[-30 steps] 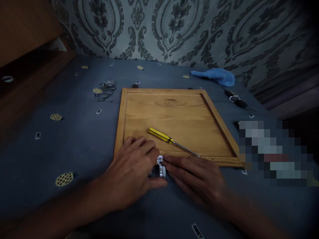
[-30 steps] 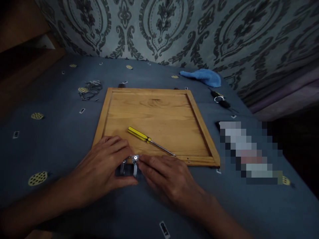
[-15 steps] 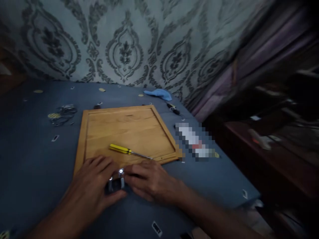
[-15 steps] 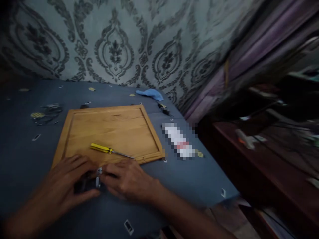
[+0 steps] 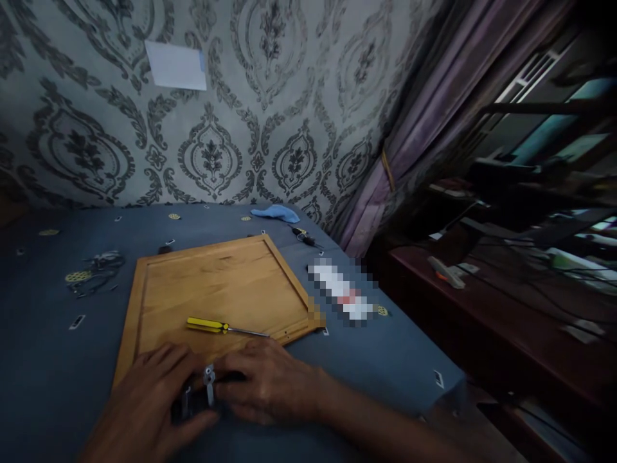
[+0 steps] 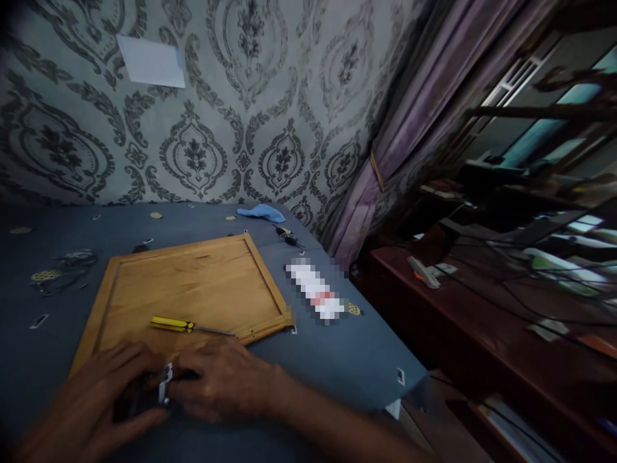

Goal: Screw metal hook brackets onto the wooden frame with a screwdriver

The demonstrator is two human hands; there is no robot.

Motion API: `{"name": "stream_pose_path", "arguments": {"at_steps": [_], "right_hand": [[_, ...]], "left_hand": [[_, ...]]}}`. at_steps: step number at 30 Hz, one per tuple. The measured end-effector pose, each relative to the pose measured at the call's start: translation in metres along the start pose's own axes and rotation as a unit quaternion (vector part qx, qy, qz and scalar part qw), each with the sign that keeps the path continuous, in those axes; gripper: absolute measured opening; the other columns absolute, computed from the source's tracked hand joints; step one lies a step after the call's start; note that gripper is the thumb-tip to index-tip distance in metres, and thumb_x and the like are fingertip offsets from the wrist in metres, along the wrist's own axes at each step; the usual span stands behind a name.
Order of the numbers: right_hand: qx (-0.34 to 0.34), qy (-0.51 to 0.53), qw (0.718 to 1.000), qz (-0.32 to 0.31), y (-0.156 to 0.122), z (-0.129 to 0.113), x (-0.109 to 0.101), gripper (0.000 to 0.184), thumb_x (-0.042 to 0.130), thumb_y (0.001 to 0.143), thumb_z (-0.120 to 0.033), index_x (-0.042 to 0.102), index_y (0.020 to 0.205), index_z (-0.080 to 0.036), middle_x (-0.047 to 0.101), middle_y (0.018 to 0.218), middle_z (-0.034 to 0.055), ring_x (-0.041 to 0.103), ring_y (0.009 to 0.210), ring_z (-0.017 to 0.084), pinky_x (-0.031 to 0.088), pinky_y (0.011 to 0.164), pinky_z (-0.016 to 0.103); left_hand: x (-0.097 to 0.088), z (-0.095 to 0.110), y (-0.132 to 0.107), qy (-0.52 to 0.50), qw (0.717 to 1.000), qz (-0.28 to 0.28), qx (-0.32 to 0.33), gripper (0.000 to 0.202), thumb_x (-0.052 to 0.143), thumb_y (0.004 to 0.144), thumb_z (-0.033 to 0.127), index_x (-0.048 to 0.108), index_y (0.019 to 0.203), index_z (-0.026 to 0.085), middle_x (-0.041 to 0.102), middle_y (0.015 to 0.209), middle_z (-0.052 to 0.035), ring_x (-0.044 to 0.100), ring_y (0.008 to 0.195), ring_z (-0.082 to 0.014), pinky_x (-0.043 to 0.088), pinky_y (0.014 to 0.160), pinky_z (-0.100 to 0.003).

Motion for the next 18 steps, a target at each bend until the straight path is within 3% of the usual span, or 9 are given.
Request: {"name": "stream_pose_path", "arguments": {"at_steps": [4,8,11,14,16,18], "right_hand": [[0.001,0.02,1.0,0.018,-0.003,0.0,0.001,0.02,0.057,0.099,-0.024,0.068,0.115,-0.018,0.071,0.12,0.006,0.068,0.096,0.016,0.055,0.078,0.03],[0.008,0.049,0.998,0.047,-0.004,0.002,0.001,0.019,0.057,0.099,-0.019,0.067,0.114,-0.017,0.071,0.116,0.0097,0.069,0.1,0.02,0.055,0.086,0.034],[-0.007,0.068,0.996,0.064,-0.003,0.004,0.0,0.022,0.052,0.1,-0.016,0.068,0.116,-0.017,0.071,0.112,0.0105,0.069,0.095,0.02,0.057,0.082,0.034],[-0.01,0.077,0.995,0.064,-0.001,0.003,-0.002,0.022,0.051,0.101,-0.016,0.069,0.114,-0.018,0.071,0.113,0.0115,0.07,0.097,0.02,0.058,0.081,0.035],[-0.013,0.081,0.994,0.065,0.0,0.002,-0.003,0.022,0.051,0.1,-0.015,0.069,0.113,-0.018,0.071,0.113,0.0112,0.071,0.096,0.02,0.059,0.081,0.035],[-0.014,0.079,0.995,0.067,0.0,0.001,-0.004,0.021,0.052,0.1,-0.014,0.069,0.111,-0.018,0.071,0.112,0.0104,0.072,0.095,0.02,0.06,0.081,0.035]], "left_hand": [[0.0,0.007,0.002,0.007,1.0,-0.021,0.004,0.027,0.079,0.078,0.046,0.07,0.094,0.026,0.073,0.094,-0.003,0.067,0.087,-0.0259,0.051,0.077,-0.037],[-0.027,0.008,0.004,-0.035,0.997,-0.045,-0.046,0.036,0.074,0.083,0.056,0.069,0.094,0.021,0.071,0.094,-0.0053,0.064,0.093,-0.0264,0.05,0.082,-0.038],[-0.066,-0.001,0.009,-0.136,0.986,-0.002,-0.099,0.04,0.069,0.087,0.055,0.07,0.109,0.021,0.073,0.103,-0.0059,0.067,0.097,-0.0237,0.051,0.087,-0.035],[-0.097,-0.011,0.019,-0.214,0.969,0.023,-0.125,0.032,0.068,0.089,0.05,0.076,0.099,0.021,0.075,0.095,-0.0045,0.068,0.092,-0.0213,0.052,0.08,-0.03],[-0.108,-0.019,0.029,-0.256,0.956,0.054,-0.131,0.029,0.072,0.085,0.047,0.077,0.09,0.019,0.076,0.088,-0.0039,0.068,0.086,-0.0195,0.053,0.076,-0.028],[-0.113,-0.03,0.035,-0.318,0.93,0.126,-0.132,0.029,0.077,0.081,0.047,0.077,0.085,0.018,0.074,0.082,-0.0036,0.067,0.081,-0.0176,0.053,0.077,-0.028]]}}
Point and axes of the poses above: each hand's wrist, its own y-axis towards the middle knuckle, its own x-axis out of the palm, z = x × y, the point moved 6 cm from there along y, towards the middle knuckle
